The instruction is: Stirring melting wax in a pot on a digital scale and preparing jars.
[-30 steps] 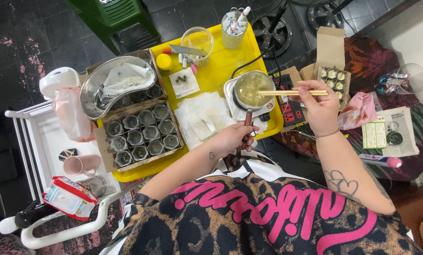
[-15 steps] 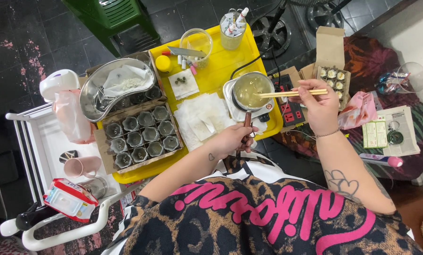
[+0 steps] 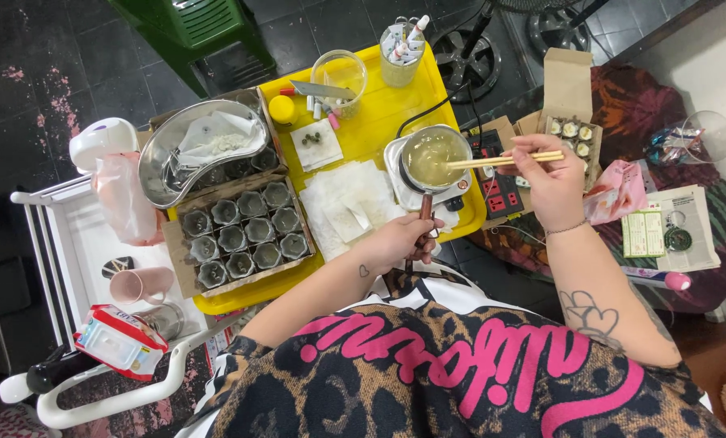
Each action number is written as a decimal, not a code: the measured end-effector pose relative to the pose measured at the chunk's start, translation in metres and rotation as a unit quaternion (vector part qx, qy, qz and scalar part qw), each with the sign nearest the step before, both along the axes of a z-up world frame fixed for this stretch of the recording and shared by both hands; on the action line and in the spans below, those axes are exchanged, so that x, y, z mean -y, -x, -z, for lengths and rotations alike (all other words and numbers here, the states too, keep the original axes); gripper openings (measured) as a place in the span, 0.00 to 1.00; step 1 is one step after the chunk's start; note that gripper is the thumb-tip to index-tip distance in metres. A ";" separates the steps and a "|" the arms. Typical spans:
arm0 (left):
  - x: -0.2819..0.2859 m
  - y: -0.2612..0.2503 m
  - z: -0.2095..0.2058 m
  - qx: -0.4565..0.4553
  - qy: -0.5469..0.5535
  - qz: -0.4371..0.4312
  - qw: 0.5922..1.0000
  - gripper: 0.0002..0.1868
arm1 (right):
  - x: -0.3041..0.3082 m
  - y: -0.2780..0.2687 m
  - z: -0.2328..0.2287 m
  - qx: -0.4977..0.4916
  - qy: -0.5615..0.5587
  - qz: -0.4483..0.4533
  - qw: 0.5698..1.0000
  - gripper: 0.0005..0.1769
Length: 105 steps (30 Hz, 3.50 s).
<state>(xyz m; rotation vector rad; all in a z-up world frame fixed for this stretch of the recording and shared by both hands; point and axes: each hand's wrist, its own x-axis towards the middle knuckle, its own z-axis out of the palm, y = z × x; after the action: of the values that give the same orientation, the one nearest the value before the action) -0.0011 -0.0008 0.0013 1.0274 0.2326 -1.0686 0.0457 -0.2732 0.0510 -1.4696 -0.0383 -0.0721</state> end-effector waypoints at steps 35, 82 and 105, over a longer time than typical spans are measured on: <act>0.010 0.002 0.000 0.006 -0.021 -0.023 0.999 0.17 | -0.059 -0.029 -0.119 0.228 0.397 -0.338 0.822 0.10; -0.005 0.003 -0.022 0.063 -0.097 -0.044 0.992 0.22 | -0.040 -0.021 -0.102 0.138 0.331 -0.142 0.923 0.07; -0.021 -0.054 -0.124 0.598 -0.244 -0.195 0.738 0.08 | -0.071 0.003 -0.093 0.120 0.335 -0.044 0.934 0.11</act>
<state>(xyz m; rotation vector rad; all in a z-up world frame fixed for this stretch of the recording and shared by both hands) 0.0528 0.0204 0.1253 1.8494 -0.3496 0.2073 0.0427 -0.2018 0.1436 -2.1329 -0.3584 -0.1792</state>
